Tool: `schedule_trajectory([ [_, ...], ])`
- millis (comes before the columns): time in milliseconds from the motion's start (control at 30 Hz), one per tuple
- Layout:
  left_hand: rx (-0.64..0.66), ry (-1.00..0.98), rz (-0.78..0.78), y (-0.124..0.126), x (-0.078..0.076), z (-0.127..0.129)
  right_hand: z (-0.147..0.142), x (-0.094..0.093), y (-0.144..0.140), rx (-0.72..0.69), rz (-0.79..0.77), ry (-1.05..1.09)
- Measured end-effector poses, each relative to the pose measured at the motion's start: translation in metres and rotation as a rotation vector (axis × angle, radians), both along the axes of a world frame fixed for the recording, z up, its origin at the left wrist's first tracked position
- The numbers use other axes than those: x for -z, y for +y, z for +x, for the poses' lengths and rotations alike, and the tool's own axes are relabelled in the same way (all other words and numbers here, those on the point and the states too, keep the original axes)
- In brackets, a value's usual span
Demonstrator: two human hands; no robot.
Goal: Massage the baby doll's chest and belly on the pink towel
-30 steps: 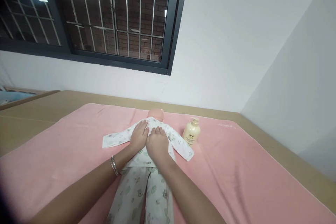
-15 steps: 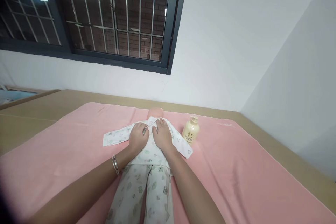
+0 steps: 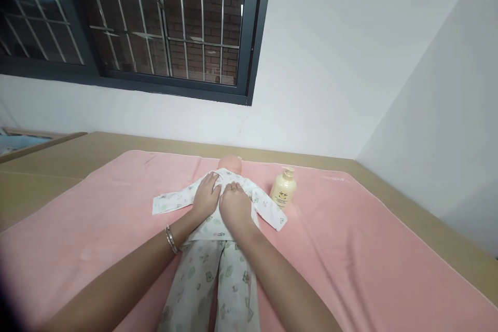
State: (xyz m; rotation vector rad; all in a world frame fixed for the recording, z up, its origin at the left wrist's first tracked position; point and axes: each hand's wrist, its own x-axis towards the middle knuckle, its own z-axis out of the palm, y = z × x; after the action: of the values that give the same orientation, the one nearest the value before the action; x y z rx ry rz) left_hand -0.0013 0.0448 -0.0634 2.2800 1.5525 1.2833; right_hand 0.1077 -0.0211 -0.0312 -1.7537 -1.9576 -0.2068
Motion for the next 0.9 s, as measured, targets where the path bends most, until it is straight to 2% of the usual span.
schedule_trajectory([
  [200,0.011,-0.006,-0.024,-0.001,0.0,0.001,0.008,-0.009,0.006,0.075,-0.054,0.09],
  [300,0.006,0.001,-0.033,-0.001,0.001,0.001,0.017,-0.009,0.015,0.041,-0.058,0.172],
  [533,0.001,-0.005,-0.029,-0.001,0.001,0.001,0.021,0.007,0.025,-0.056,0.015,0.289],
  [900,0.004,-0.032,-0.014,-0.001,0.001,0.002,0.021,0.007,0.024,-0.06,0.023,0.314],
])
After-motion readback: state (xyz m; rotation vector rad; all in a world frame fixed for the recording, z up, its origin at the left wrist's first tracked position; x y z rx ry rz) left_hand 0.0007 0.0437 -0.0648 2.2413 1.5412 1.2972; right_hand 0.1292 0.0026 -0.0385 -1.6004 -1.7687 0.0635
